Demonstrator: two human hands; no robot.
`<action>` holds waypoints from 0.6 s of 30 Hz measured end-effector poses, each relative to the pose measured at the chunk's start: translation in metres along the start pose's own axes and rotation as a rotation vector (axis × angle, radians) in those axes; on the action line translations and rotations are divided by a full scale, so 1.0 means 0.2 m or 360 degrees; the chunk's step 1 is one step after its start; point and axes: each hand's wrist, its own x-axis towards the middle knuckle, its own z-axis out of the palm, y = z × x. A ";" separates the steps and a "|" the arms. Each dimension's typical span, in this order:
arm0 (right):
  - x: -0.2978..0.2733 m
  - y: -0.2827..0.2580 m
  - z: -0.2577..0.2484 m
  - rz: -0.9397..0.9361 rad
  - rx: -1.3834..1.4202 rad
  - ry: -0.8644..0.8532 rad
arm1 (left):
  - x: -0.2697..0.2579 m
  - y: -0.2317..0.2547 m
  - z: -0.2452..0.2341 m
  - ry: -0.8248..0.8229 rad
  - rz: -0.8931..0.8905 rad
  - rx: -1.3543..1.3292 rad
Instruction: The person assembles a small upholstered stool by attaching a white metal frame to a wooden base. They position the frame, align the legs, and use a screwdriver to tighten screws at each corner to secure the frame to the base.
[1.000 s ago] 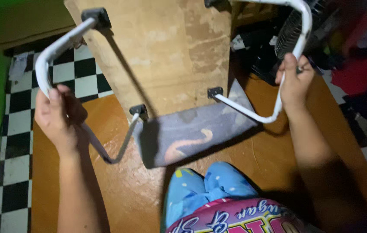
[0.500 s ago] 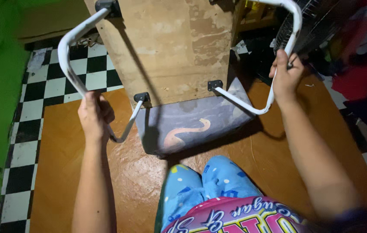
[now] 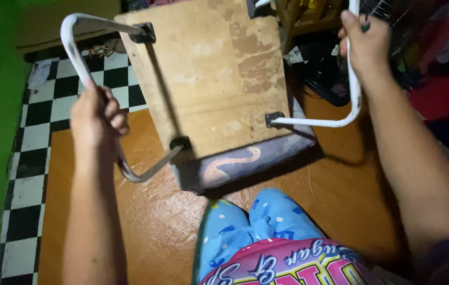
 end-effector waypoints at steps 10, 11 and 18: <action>0.22 0.20 0.20 -0.0049 -0.0395 -0.0171 | 0.41 -0.25 -0.09 -0.0090 -0.0372 -0.0162; 0.23 0.22 0.22 -0.0029 -0.0413 -0.0170 | 0.45 -0.28 -0.11 -0.0080 -0.0388 -0.0149; 0.31 0.24 0.34 0.0080 -0.0687 -0.0227 | 0.65 -0.38 -0.16 0.0013 -0.0406 0.0076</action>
